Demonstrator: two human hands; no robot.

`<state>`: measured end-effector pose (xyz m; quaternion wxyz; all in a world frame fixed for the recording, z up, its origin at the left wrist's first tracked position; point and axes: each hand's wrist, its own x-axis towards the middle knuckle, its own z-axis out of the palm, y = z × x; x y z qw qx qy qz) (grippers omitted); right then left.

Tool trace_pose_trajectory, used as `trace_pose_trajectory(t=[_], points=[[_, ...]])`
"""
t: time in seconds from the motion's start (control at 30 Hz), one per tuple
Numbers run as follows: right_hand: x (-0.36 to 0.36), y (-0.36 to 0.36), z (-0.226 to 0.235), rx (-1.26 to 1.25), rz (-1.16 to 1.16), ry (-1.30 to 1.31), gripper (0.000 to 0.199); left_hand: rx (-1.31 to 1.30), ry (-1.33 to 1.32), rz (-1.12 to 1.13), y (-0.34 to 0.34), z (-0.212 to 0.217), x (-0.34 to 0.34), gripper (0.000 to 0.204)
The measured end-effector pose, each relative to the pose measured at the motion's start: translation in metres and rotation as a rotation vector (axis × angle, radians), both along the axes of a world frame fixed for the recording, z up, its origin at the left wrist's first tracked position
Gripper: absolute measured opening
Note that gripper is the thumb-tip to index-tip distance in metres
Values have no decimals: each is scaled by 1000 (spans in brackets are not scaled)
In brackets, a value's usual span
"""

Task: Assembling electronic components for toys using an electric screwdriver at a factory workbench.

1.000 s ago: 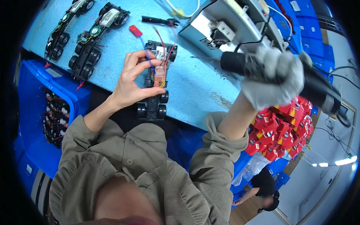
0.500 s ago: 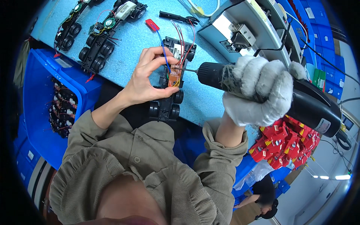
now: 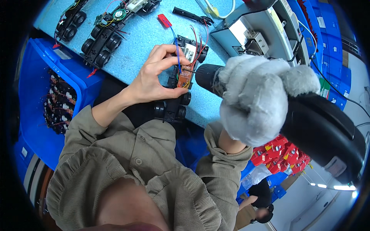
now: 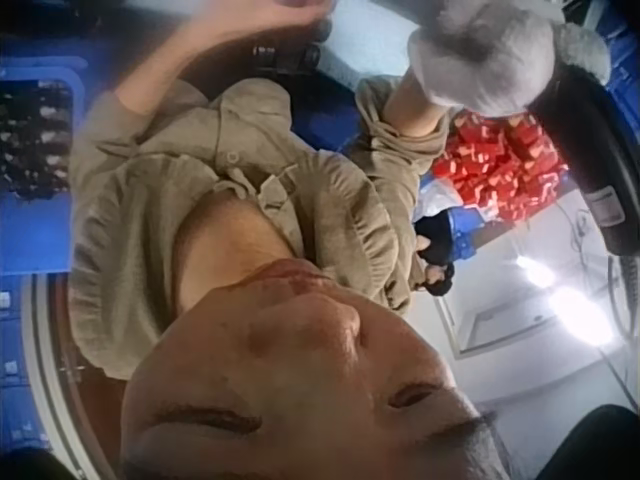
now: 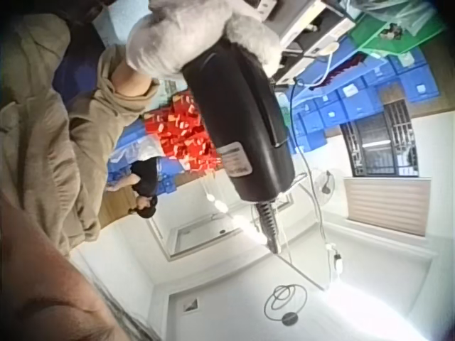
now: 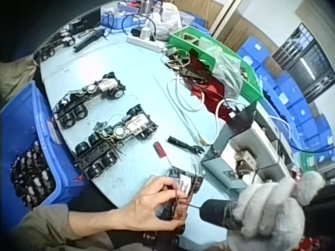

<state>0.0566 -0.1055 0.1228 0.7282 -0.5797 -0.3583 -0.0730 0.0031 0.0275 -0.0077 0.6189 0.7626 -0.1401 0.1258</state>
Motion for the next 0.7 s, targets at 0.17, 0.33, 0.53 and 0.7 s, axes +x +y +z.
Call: trace_pose_trajectory(t=[0.17,0.33,0.53,0.7], points=[[-4,8,3,-49,6,-8,23,-11,-3,2,-1,0,-1,45],[1,15,3,-72,-59,-39,24,-6,-9,9,-1,1,0,45],[0,17,-2,24,3,80,22,2,-8,16,0,-1,0,45],[-2,15,0,103,17,140,21,-6,-15,-5,-2,4,2,45]])
